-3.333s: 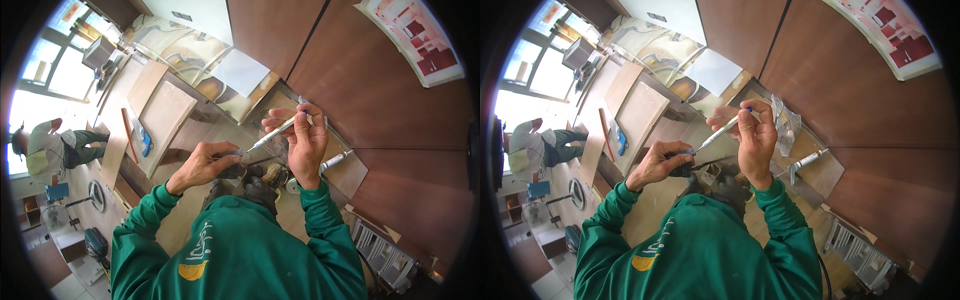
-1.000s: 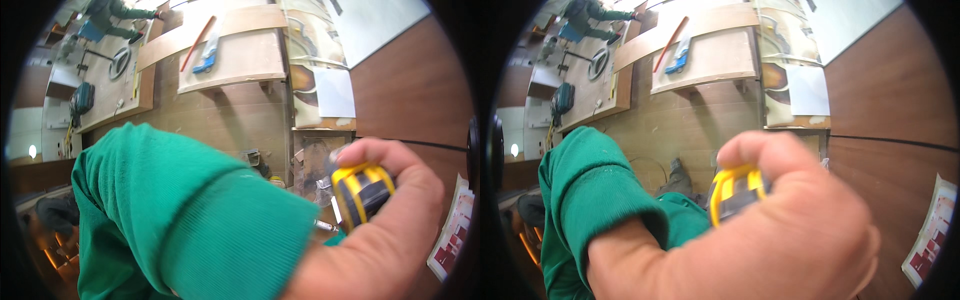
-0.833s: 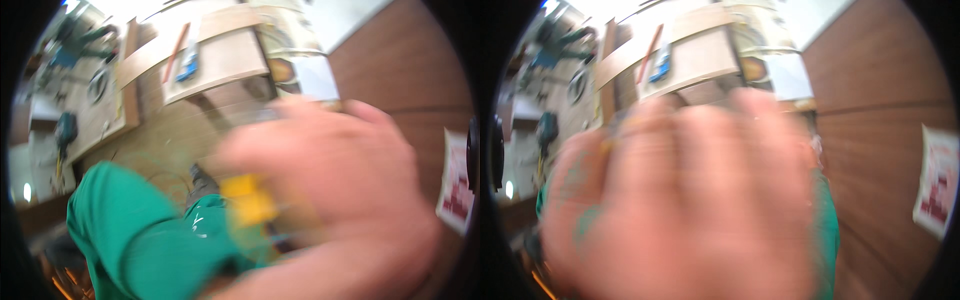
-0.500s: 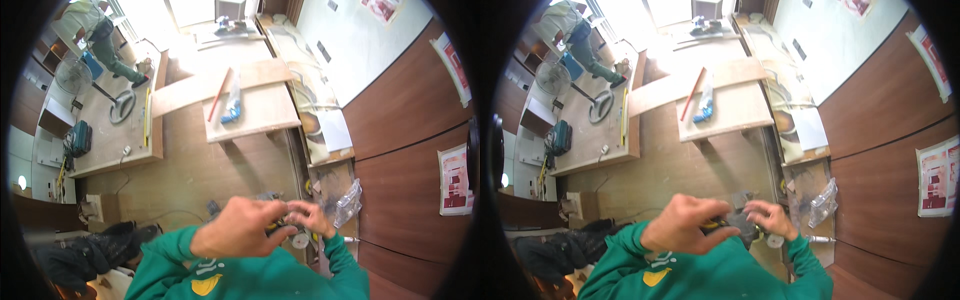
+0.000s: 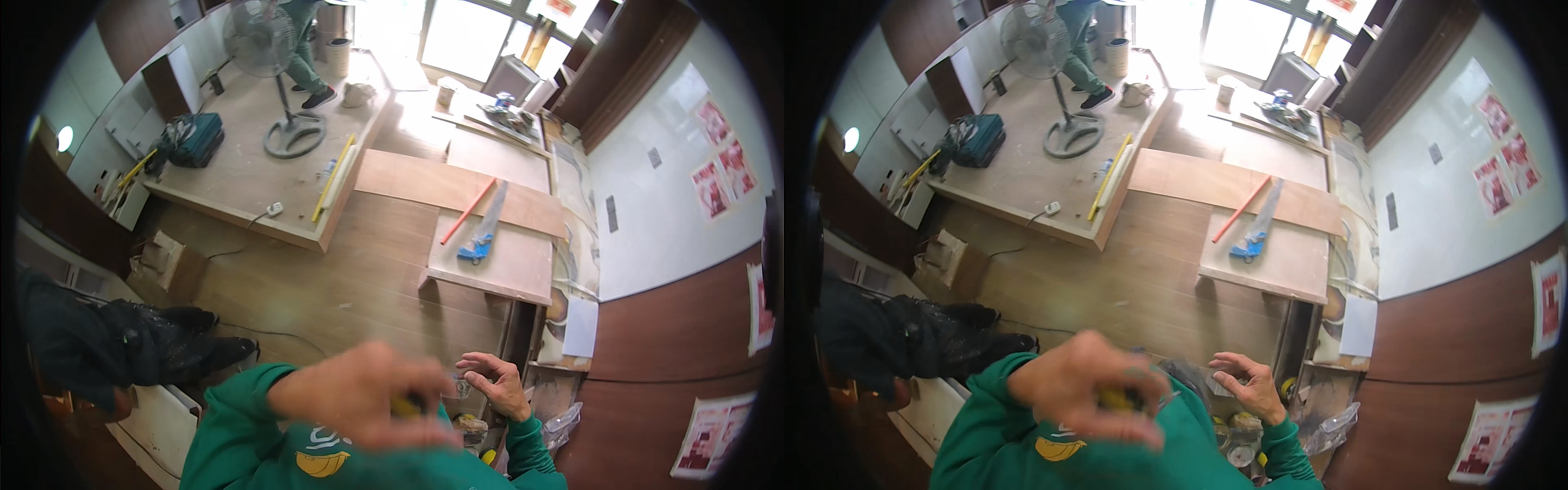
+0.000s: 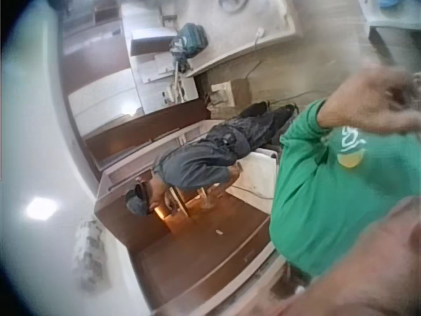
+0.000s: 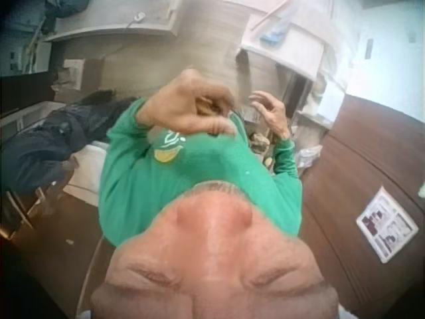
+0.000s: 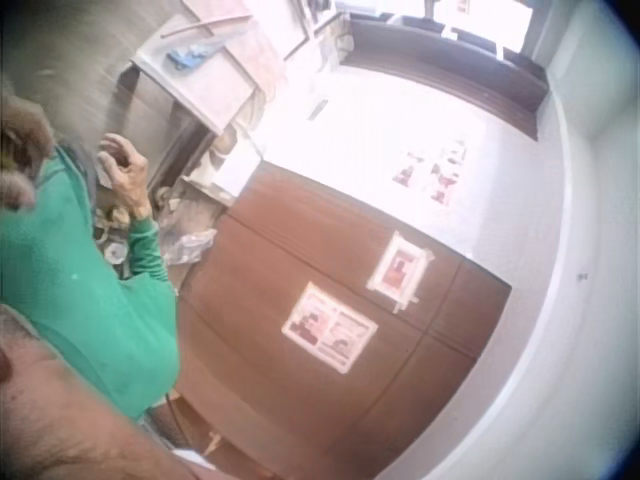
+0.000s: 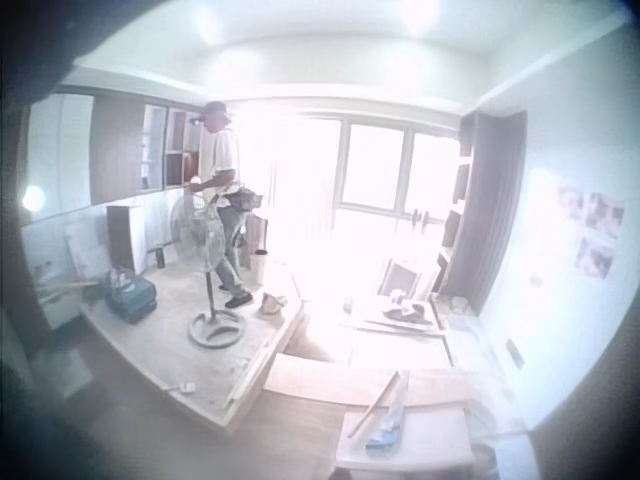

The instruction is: The person measures a wooden board with a tape measure and marks it with a pen. They then use a hand saw to cut the board along the marked line.

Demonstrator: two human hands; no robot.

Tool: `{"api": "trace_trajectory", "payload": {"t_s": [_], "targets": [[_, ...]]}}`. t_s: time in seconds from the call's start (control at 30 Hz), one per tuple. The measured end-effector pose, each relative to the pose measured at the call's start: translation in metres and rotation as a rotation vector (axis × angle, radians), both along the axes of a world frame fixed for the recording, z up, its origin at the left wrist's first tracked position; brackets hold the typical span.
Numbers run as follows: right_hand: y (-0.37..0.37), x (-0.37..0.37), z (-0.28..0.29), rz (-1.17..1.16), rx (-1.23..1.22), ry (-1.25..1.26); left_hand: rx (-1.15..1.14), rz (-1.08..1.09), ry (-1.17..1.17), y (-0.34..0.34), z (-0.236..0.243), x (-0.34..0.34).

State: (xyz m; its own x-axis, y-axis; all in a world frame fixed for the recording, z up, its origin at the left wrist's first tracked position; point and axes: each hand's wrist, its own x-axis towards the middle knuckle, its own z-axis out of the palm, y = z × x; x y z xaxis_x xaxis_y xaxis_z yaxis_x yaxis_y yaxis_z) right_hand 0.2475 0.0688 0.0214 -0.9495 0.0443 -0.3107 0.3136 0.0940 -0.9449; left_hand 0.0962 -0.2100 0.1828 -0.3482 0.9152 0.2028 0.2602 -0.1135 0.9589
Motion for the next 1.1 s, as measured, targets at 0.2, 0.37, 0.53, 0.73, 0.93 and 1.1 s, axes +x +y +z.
{"api": "trace_trajectory", "payload": {"t_s": [0.2,0.37,0.53,0.73,0.93,1.1], "targets": [[-0.026,-0.087,-0.005,0.154,-0.037,0.058,-0.246,0.63,-0.766,0.045,-0.187,-0.074],[-0.021,-0.178,-0.022,0.378,0.178,0.126,-0.145,0.618,-1.019,0.091,-0.227,-0.106],[0.0,-0.272,-0.06,0.254,-0.028,0.103,-0.07,0.587,-0.968,0.099,-0.2,-0.166],[0.033,-0.344,-0.088,0.107,-0.551,-0.167,-0.086,0.528,-1.05,0.044,-0.222,-0.236],[0.069,-0.402,-0.122,-0.277,-0.89,-0.154,-0.539,0.84,-0.766,-0.034,-0.324,-0.277],[0.105,-0.445,-0.136,-0.583,-0.952,0.042,-0.686,0.817,-0.838,-0.072,-0.351,-0.369]]}}
